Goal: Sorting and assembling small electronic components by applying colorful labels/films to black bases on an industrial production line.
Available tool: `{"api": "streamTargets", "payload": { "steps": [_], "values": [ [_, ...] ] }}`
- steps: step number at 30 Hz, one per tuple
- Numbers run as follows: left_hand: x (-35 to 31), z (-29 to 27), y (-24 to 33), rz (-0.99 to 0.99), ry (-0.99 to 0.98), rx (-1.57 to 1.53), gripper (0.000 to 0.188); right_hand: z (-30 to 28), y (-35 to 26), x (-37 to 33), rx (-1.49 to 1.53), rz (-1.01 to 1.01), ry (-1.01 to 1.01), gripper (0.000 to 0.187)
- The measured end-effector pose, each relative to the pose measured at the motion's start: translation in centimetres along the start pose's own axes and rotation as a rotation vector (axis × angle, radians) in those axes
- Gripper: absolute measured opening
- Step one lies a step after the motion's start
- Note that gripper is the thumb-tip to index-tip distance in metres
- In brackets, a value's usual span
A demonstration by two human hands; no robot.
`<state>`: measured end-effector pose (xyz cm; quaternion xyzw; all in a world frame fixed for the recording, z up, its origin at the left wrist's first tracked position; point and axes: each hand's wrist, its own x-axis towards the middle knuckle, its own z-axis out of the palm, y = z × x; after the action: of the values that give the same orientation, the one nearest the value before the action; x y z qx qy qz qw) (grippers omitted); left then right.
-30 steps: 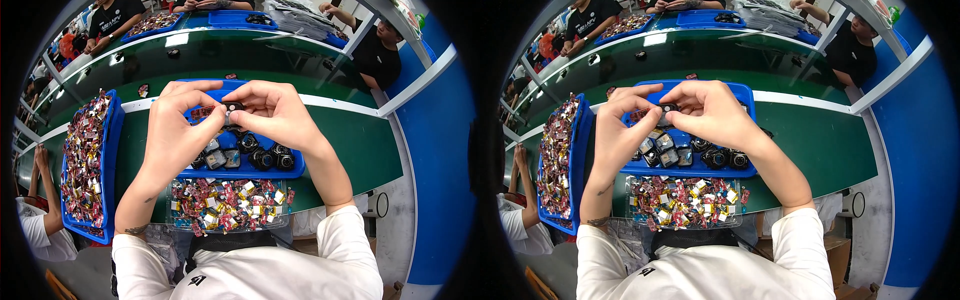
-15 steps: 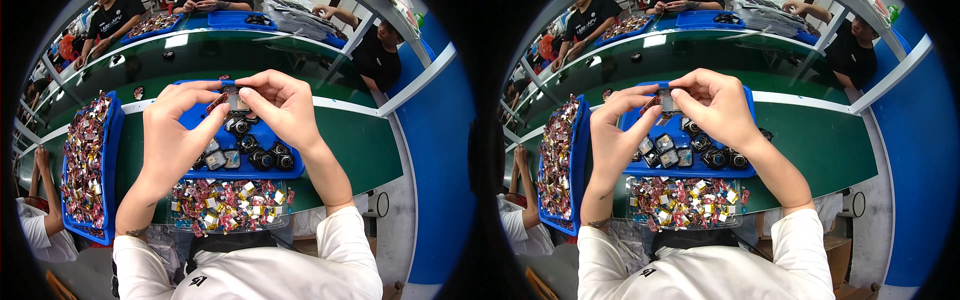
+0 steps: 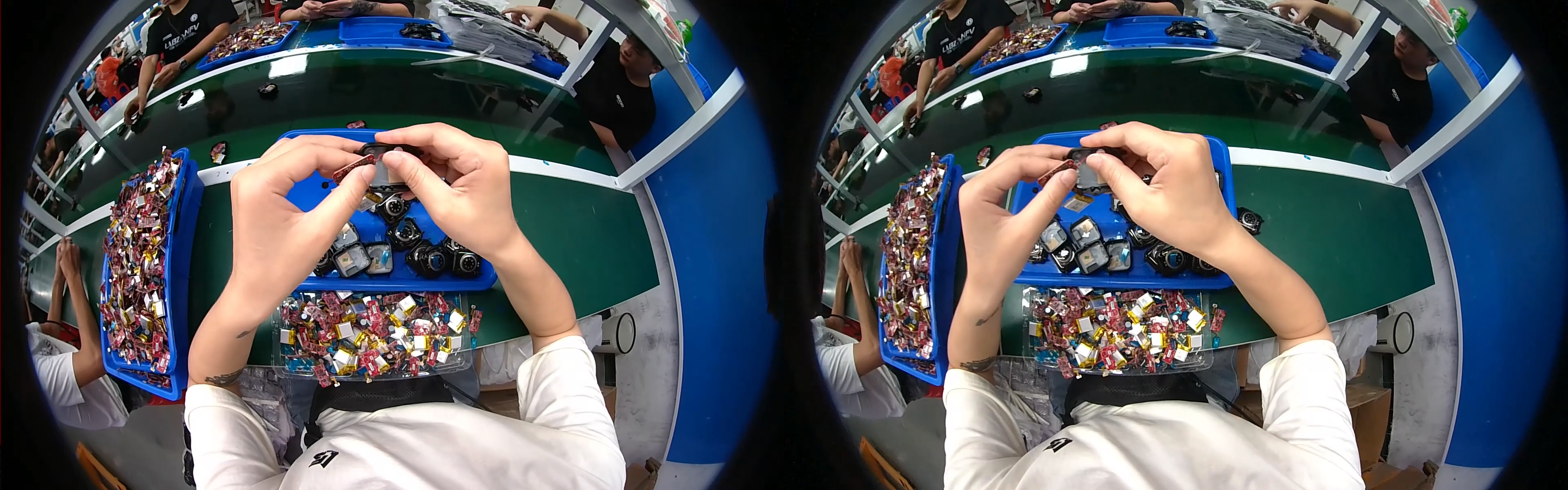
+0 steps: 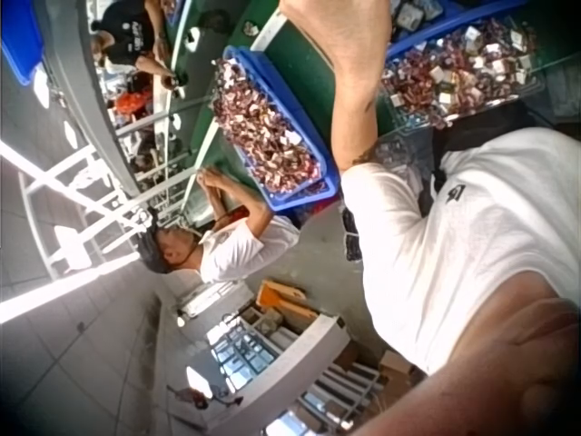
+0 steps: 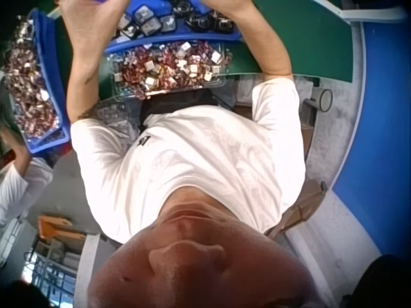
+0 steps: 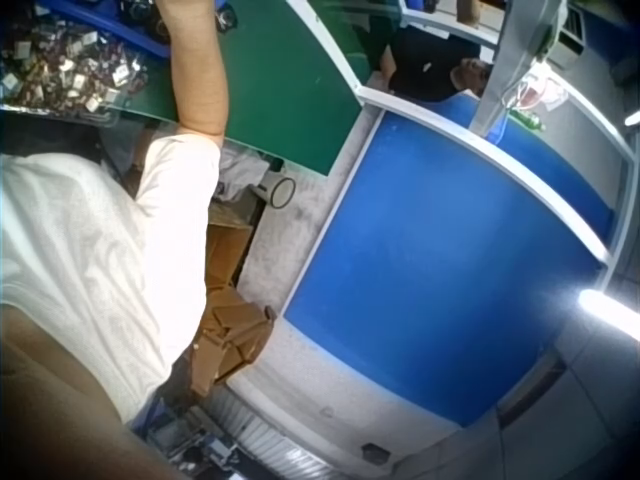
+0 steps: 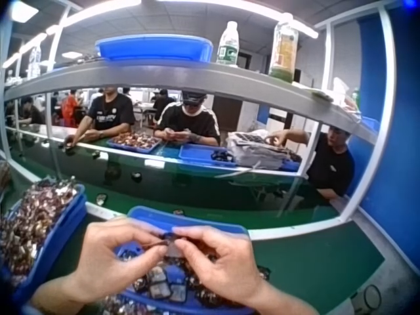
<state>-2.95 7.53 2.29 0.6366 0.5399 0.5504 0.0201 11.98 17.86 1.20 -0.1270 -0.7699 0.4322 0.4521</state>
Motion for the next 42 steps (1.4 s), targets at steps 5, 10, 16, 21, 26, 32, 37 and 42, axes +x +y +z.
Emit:
{"api": "streamTargets", "payload": {
  "steps": [5,10,16,21,26,32,37,42],
  "values": [
    [0.0,-0.2,0.2,0.017,-0.015,-0.003,0.010,0.0,-0.1,0.0,0.014,0.008,0.028,0.016],
    [0.2,-0.2,0.2,-0.026,0.095,-0.088,0.009,-0.2,-0.6,0.5,0.207,0.092,-0.016,0.019],
    [0.2,-0.6,0.4,-0.087,0.032,0.025,0.008,-0.8,-0.4,0.7,0.229,0.125,-0.062,0.022],
    [0.1,-0.7,1.0,-0.139,-0.063,-0.007,0.007,-1.0,-0.1,0.7,0.235,0.166,-0.060,0.020],
    [0.2,-0.7,0.3,-0.350,-0.201,-0.332,0.007,-0.3,-0.2,0.4,0.298,0.149,0.017,0.015],
    [0.3,-0.2,-0.3,-0.464,-0.164,-0.609,0.009,-0.5,-0.7,0.2,0.091,0.044,0.029,0.016],
    [0.6,-0.1,-0.8,-0.453,-0.101,-0.506,0.011,-0.3,-0.3,0.2,0.123,0.012,-0.009,0.016],
    [0.8,0.3,-1.5,-0.415,-0.063,-0.382,0.020,-0.6,-0.6,0.3,0.158,0.119,-0.057,0.017]
  ]
}}
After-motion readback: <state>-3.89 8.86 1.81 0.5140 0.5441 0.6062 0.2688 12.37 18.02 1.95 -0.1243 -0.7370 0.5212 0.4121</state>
